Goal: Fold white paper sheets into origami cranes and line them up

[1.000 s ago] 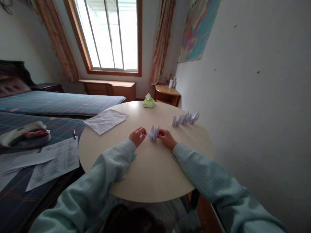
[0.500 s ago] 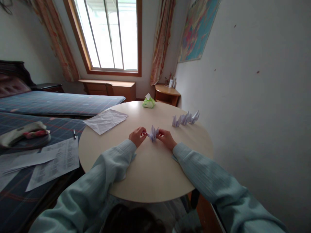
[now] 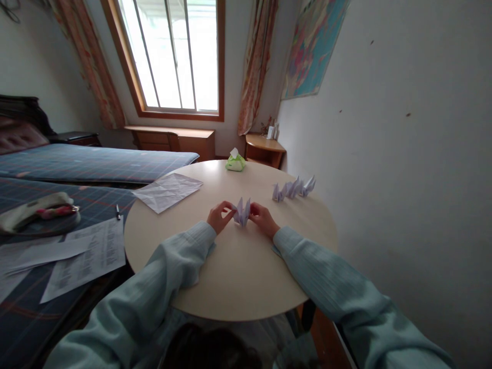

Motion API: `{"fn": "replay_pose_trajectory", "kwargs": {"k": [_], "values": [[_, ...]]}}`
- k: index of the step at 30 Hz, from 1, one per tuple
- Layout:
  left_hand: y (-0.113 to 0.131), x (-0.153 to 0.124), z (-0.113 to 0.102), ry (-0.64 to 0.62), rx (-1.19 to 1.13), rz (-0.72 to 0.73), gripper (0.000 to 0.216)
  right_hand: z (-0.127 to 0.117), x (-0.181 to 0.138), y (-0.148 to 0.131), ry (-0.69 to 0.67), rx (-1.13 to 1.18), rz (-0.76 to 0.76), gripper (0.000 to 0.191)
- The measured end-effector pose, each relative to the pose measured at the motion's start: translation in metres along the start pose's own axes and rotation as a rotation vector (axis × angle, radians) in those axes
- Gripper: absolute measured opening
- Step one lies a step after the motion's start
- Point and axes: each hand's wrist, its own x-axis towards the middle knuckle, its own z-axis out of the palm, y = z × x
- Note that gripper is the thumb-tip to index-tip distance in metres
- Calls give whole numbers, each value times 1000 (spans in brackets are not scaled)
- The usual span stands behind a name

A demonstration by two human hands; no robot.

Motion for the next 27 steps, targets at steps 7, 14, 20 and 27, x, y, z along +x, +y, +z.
{"fn": "replay_pose_trajectory", "kwargs": {"k": [7, 14, 20, 27], "values": [[-1, -1, 5, -5, -198, -179, 14, 5, 0, 0, -149, 358, 71, 26], [1, 0, 5, 67, -132, -185, 12, 1, 1, 1, 26, 193, 60, 28], [1, -1, 6, 15, -144, -134, 13, 0, 2, 4, 31, 186, 57, 27], [1, 1, 1, 55, -29, 14, 5, -1, 0, 1, 20, 245, 27, 23]]}}
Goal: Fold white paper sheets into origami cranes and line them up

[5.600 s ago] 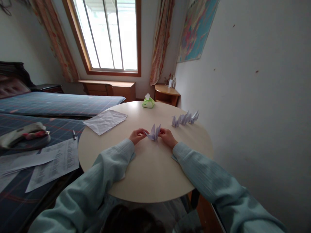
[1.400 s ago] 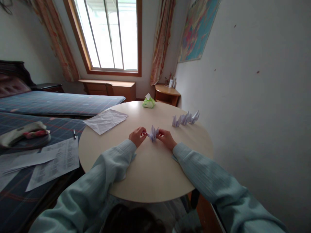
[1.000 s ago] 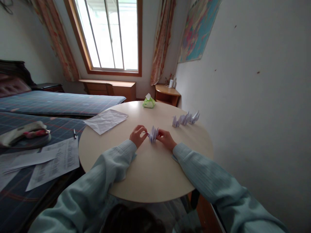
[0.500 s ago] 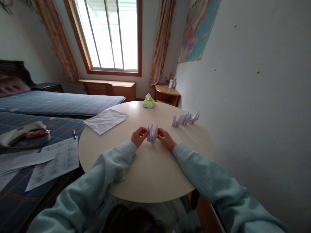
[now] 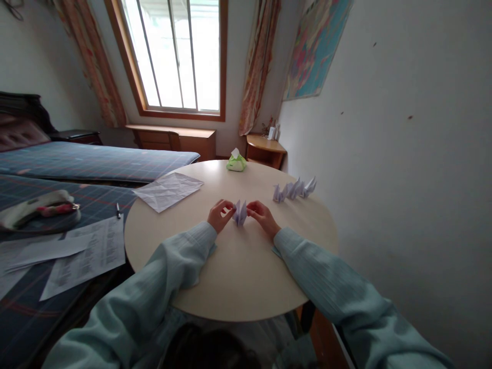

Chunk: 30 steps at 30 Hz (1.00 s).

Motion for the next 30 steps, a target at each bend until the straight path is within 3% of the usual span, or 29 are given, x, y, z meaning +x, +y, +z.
{"fn": "replay_pose_trajectory", "kwargs": {"k": [8, 18, 21, 30], "values": [[-1, 2, -3, 23, 56, -5, 6, -1, -3, -12, 6, -190, -62, 19], [16, 3, -9, -158, -61, -58, 18, 0, -1, -2, -27, -147, -40, 16], [17, 3, -10, -122, -6, -18, 23, 0, -1, -2, -29, -140, -36, 15], [7, 6, -15, -60, 305, 191, 6, 0, -3, -8, -2, -179, -66, 14]]}}
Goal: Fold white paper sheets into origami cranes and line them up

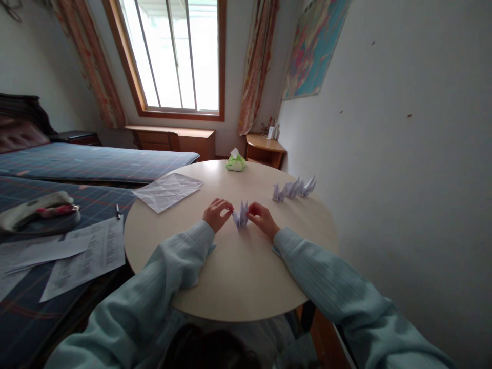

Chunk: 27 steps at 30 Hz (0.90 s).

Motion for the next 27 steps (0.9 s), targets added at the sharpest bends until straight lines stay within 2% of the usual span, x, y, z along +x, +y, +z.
{"fn": "replay_pose_trajectory", "kwargs": {"k": [6, 11, 21, 27], "values": [[0, -2, 2, 26, 74, -28, 9, 0, 0, 1, -4, -19, -1, 14], [0, -5, 7, 42, 47, -86, 6, 1, 0, 1, -6, -17, 6, 14], [-9, -7, 14, -57, 0, -238, 3, 1, 0, 3, 20, -67, -11, 11], [-9, -8, 14, -65, 8, -257, 5, 0, -2, -8, 89, -163, -49, 10]]}}
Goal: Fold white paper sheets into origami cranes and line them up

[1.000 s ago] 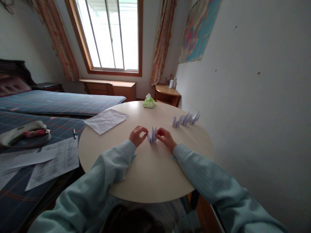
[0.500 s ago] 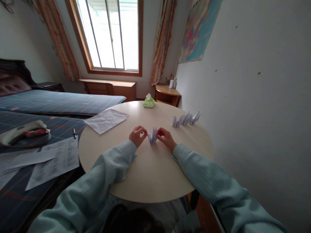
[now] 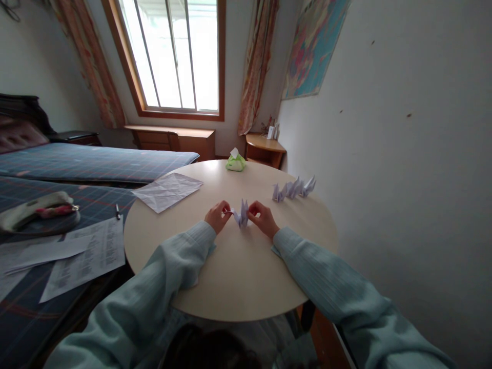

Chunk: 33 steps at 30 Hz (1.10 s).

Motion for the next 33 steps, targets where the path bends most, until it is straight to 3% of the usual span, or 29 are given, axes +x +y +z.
{"fn": "replay_pose_trajectory", "kwargs": {"k": [13, 17, 33], "values": [[8, 1, -1, -123, -411, -225, 26, -2, -1, -4, 47, -95, -47, 11], [5, 3, 1, -102, -485, -269, 28, -2, -1, -5, 47, -94, -46, 11], [1, 3, 3, -63, -601, -262, 26, -1, -1, -2, 55, -98, -61, 10]]}}
